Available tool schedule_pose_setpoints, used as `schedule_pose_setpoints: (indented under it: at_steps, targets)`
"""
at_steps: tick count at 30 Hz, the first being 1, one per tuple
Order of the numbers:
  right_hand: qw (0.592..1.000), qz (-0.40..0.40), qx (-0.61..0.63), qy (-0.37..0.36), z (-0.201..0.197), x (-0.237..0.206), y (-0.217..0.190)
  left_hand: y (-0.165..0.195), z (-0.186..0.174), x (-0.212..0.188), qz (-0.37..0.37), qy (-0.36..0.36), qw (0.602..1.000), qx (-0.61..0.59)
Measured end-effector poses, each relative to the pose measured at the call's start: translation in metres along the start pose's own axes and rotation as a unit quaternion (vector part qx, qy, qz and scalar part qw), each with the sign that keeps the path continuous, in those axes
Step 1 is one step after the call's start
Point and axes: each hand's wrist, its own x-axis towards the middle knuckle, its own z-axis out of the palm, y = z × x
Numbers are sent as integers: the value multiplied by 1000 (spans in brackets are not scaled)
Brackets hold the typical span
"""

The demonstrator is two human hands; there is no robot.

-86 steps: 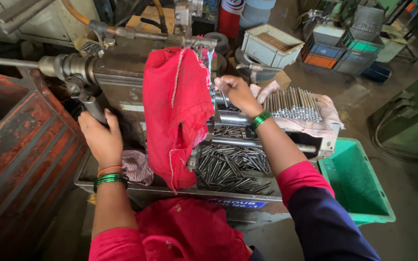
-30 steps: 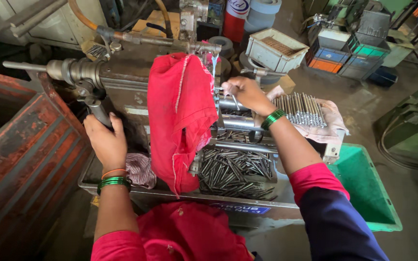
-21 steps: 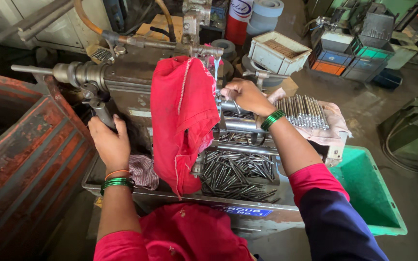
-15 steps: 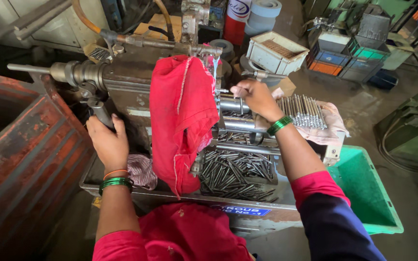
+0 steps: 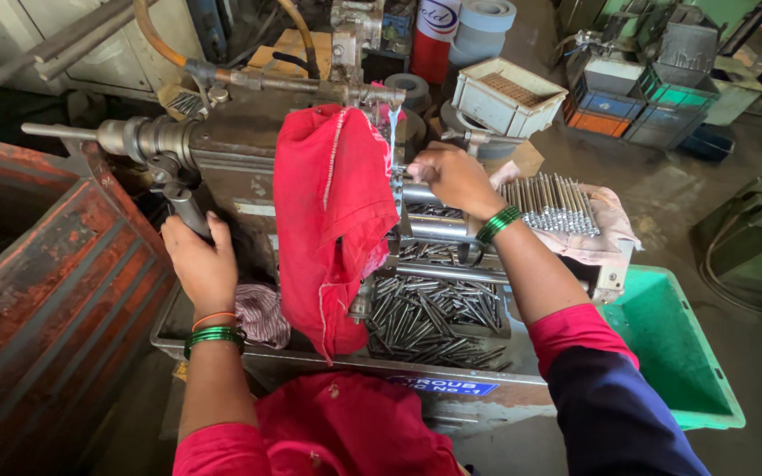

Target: The person operates a manual machine by repeatedly inserting metal pins into a slot and pulling a lever to process them. They occasionally wipe the machine with a cloth. The processed pins fall into a tray below.

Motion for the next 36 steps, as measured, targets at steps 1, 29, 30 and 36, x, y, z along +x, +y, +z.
schedule_pose_setpoints:
  at_steps: [1,29,30,36]
  targets:
    - [1000,19,7,-4,-2,-4,1,0,-1,-1,1,-2,1000,-2]
    - [673,231,633,305,106,-1,3,-1,1,-2,18,12,1000,11]
    - [680,231,627,302,109,-1,3,0,0,-2,14,8,1000,6]
    - [805,170,502,266,112,-16,-2,5,-3,0,-23,-11,1000,-5]
